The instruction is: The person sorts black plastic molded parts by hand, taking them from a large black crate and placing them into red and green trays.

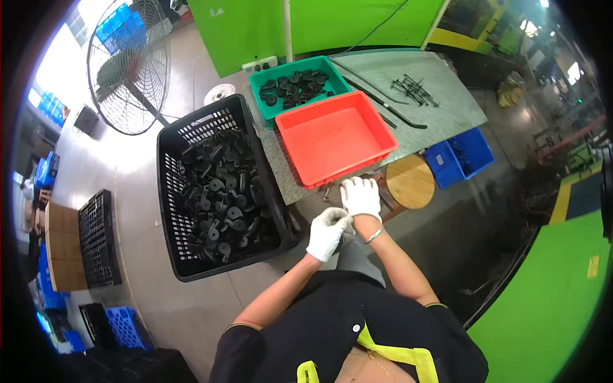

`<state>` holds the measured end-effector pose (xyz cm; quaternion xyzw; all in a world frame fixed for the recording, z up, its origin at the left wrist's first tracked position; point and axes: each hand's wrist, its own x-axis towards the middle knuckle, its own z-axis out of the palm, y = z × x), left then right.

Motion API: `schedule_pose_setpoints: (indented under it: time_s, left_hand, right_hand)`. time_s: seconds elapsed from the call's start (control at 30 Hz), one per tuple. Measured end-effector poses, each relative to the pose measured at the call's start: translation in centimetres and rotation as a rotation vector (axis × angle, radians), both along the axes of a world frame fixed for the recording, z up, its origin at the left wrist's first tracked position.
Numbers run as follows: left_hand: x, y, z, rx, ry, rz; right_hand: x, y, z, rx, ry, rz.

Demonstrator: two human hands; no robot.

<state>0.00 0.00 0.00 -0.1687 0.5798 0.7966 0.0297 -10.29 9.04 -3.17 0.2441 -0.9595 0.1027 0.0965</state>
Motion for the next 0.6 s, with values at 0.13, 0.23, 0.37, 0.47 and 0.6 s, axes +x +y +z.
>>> schedule_pose_setpoints:
  time_s: [0.13, 0.23, 0.37, 0.47, 0.6]
  left_hand:
    - [-8.0, 0.0, 1.0, -0.063, 0.051, 0.173]
    - [-12.5, 2.4, 1.0, 0.291, -0.042, 0.257]
    - [-16.7, 3.5, 1.4, 0.022, 0.021, 0.278]
    - [-18.9, 1.2, 1.5, -0.969, 0.133, 0.305]
    - [-23.5, -1.9, 2.3, -1.444, 0.179, 0.142]
  right_hand:
    - [-9.0, -1.8, 1.9, 0.041, 0.003, 0.093]
    - [-13.6, 0.2, 2.4, 0.104, -0.094, 0.178]
    - [-18.0, -0.5, 0.8, 0.181, -0.266, 0.275]
    - [-18.5, -2.1, -0.4, 0.175, -0.246, 0.399]
    - [-20.1, -5.3, -1.6, 0.074, -0.127, 0.560]
